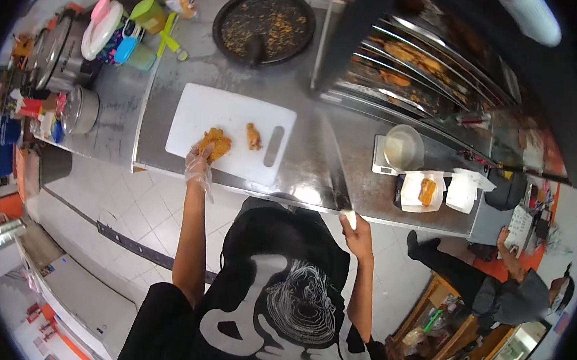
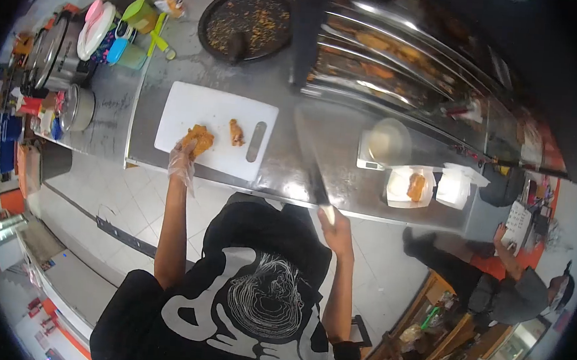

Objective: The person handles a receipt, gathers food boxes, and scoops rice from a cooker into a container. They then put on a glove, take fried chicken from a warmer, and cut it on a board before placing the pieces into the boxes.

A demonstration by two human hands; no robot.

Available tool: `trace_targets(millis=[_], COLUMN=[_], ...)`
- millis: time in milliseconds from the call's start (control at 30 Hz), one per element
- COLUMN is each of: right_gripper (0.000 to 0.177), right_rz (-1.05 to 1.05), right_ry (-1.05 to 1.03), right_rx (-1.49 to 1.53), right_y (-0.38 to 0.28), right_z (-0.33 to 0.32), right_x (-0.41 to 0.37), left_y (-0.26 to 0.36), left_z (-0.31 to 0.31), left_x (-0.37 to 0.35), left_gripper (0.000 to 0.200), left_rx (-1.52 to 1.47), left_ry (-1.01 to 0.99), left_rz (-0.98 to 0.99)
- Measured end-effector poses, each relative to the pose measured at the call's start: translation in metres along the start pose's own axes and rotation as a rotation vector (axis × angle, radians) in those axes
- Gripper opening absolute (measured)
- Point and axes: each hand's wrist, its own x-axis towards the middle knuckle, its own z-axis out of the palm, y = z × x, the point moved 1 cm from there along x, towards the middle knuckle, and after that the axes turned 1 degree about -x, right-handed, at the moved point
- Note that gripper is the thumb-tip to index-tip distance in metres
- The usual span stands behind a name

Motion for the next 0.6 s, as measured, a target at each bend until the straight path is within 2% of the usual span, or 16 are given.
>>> trace_targets(millis=[67,133,167,200,267,300,367,433,500,533,600], right_gripper=[0.036,0.037,0.034,0.031,0.029,0.029,0.030,0.031,0.032,0.033,0.034], right_rz=[-0.106,-0.146,-0.236,-0.237,-0.294,-0.251,-0.202,-0.158,-0.138,-0.123,-0.150], right_ry=[-0.072,-0.116,-0.109,-0.139,-0.140,-0.151,-0.171,-0.152,-0.143,-0.124,-0.089], right_rx=[-0.144,-0.213,-0.190,-0.217,-0.243,-0.236,-0.231,-0.346,-0.380,-0.415,-0.438], right_y=[-0.029,-0.054,-0.078,-0.091,-0.116,-0.126,-0.138,-0.138,-0.136,-0.133,-0.122], right_z=[0.025,0.057,0.073,0.091,0.129,0.149,0.185,0.216,0.236,0.244,0.256], right_x=[0.026,0.049,0.057,0.067,0.082,0.087,0.094,0.099,0.101,0.103,0.103], left_y=[-0.002,0.008,0.021,0.029,0.044,0.052,0.074,0.101,0.115,0.112,0.094], left_z=[-0.011,-0.014,-0.010,-0.014,-0.022,-0.022,-0.010,0.013,0.035,0.040,0.050], left_x=[0.008,0.010,0.004,0.004,0.006,0.009,0.019,0.035,0.059,0.077,0.109], left_gripper=[0.046,0.055,0.053,0.053,0.046,0.046,0.039,0.034,0.031,0.031,0.040], left_rx=[0.070,0.508,0.756,0.746,1.147,1.146,0.847,0.829,1.013,1.015,1.327], left_ry=[-0.034,-0.163,-0.110,-0.101,0.031,0.035,0.036,-0.073,-0.216,-0.219,-0.389], left_rz=[0.019,0.168,0.223,0.210,0.474,0.462,0.937,1.161,1.088,1.083,1.184])
